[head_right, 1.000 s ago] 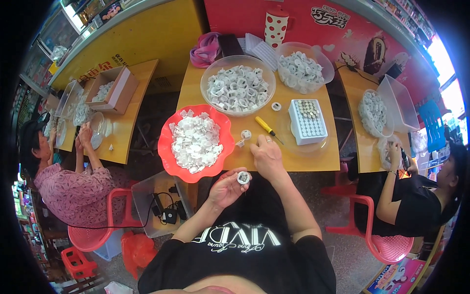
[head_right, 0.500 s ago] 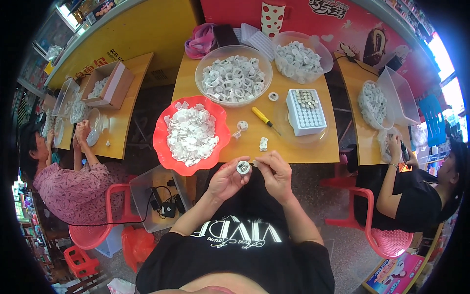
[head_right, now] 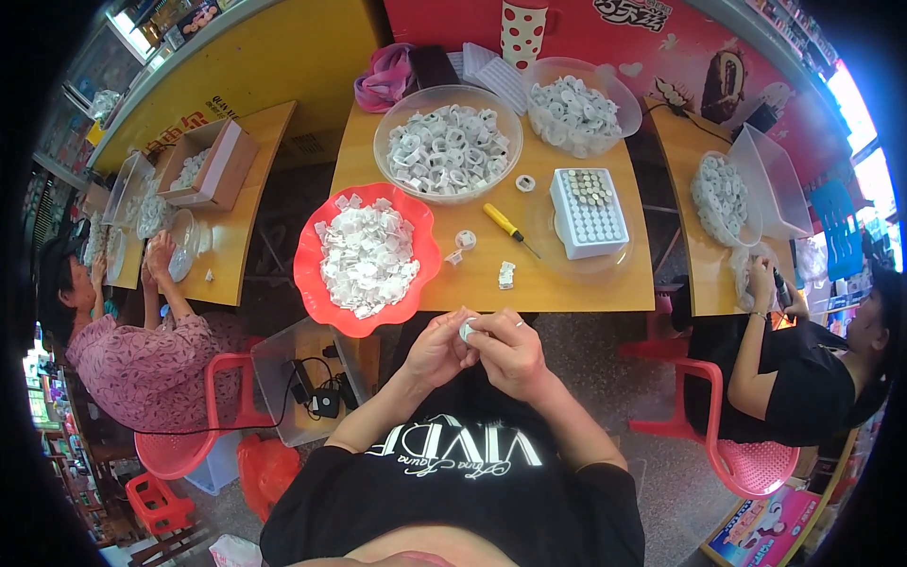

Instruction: The person assembles small light components by placing batteries and electronic parts into plastic housings and snapping the pieces together by hand.

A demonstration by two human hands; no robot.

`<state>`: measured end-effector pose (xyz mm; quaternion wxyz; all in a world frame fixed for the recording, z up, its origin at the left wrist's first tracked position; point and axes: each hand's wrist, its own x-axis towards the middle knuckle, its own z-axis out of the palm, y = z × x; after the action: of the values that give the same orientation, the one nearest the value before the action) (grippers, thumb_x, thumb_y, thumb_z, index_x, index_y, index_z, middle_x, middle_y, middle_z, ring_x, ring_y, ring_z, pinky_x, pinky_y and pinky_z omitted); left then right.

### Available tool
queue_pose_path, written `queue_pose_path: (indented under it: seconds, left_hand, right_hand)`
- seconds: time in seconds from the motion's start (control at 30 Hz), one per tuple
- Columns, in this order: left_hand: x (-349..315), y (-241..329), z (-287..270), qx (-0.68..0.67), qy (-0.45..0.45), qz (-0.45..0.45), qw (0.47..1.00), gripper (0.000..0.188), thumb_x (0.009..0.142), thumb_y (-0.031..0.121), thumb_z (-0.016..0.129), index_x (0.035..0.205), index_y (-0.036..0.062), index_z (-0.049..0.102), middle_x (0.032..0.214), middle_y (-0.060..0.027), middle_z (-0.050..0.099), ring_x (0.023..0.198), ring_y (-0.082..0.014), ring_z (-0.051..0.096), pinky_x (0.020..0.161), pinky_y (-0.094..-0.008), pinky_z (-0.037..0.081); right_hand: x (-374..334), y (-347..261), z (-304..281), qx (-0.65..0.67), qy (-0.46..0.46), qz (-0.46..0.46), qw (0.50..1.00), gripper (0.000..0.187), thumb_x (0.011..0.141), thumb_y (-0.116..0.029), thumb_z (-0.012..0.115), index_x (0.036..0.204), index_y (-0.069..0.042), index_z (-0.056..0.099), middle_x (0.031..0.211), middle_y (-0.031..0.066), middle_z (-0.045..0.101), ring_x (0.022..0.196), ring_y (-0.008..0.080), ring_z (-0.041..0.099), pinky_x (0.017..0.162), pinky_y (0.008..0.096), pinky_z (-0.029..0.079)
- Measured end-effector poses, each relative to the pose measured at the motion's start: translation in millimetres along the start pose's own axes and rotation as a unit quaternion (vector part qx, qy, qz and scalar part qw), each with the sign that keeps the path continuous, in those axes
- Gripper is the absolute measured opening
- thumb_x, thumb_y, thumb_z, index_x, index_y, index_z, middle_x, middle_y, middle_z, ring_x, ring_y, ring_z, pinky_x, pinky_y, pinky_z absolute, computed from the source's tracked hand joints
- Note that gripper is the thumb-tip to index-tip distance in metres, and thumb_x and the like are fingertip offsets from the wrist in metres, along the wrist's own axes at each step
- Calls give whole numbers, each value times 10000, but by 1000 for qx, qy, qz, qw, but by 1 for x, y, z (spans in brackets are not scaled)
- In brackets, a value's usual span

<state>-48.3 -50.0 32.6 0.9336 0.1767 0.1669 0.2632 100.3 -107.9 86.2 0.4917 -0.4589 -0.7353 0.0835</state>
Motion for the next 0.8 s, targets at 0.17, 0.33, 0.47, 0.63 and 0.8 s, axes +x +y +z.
queue_pose_path:
  seconds: [0.17,0.33,0.47,0.63,0.8]
  left_hand:
    - [0,-1,-9,4,-18,2,1000,333,1024,311,427,1013,19,588,822,-62,618,625,-131,595,545,-230,487]
    - [-2,0,-10,14,-14,6,1000,319,1022,297,433,1015,19,589,835,-65,623,634,-135,599,566,-235,495]
    - [-3,0,-12,16,-29,14,999,293,1019,278,443,1024,21,585,842,-58,625,655,-134,605,578,-239,502]
    - [-5,-2,-8,19,6,12,1000,282,1019,275,448,1034,26,578,795,-37,608,622,-114,594,547,-205,489]
    - [-7,-2,-6,13,-7,10,1000,322,1008,324,462,1037,24,577,788,-40,607,623,-117,597,546,-209,491]
  right_hand:
    - [-1,-1,3,-11,-5,-4,1000,320,576,91,667,890,32,666,953,135,626,719,251,587,625,322,488]
    - [0,-2,4,-16,-10,-4,1000,316,570,85,666,882,34,664,959,136,623,726,257,590,628,326,492]
    - [3,-2,3,-19,-25,-8,999,304,575,79,667,876,35,661,964,129,626,731,259,595,632,328,497]
    - [3,3,2,-13,-62,12,998,283,611,74,682,888,19,668,967,123,629,769,246,615,656,317,502]
    - [0,-5,7,59,-13,162,985,284,670,51,728,946,4,680,971,102,624,807,205,628,696,288,506]
